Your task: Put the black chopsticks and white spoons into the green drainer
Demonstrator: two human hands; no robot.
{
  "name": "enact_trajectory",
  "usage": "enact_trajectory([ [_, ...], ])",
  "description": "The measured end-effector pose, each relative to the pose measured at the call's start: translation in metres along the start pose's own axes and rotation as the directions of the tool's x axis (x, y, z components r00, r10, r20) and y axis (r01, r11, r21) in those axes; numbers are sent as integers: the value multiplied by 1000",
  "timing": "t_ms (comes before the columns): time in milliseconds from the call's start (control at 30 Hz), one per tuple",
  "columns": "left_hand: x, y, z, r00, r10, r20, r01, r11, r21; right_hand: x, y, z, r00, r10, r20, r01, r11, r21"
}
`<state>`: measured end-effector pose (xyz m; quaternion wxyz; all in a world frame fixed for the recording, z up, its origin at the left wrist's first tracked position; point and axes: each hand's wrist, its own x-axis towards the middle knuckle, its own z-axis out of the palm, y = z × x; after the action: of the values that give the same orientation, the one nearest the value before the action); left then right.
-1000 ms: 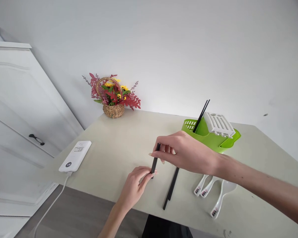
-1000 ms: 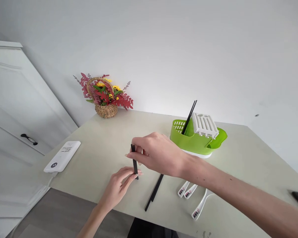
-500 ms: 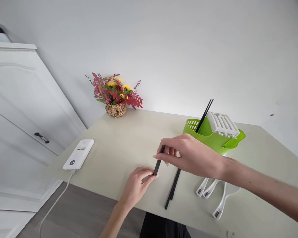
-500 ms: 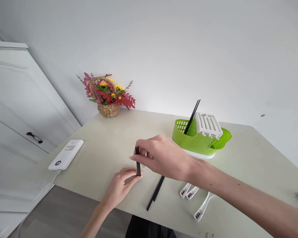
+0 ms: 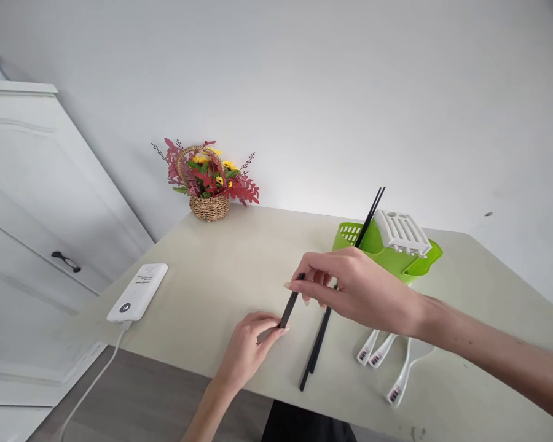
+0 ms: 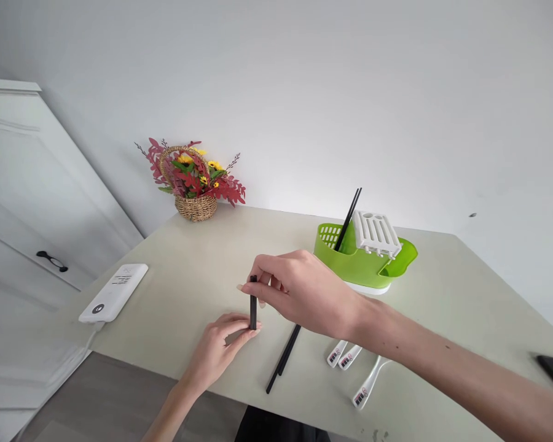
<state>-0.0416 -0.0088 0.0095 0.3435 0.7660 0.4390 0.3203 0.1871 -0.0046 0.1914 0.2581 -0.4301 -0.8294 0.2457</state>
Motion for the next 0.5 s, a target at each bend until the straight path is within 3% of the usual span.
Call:
enact_trajectory([
  [200, -1, -3, 1, 1000, -1, -15, 2, 1000, 26, -3, -1, -6, 1000, 6, -11, -6, 1000, -2],
  [333, -3, -4, 1, 999, 16, -51, -15, 1000, 28, -8, 5, -40, 987, 64, -148, -69, 997, -27],
  [400, -3, -2, 0, 999, 13, -51, -11, 1000, 27, -12, 6, -68, 944, 114, -309, -139, 989, -59],
  [500, -3, 0, -2, 998, 3, -60, 0, 998, 60, -19, 6, -108, 805, 135, -578, -251, 960, -125],
])
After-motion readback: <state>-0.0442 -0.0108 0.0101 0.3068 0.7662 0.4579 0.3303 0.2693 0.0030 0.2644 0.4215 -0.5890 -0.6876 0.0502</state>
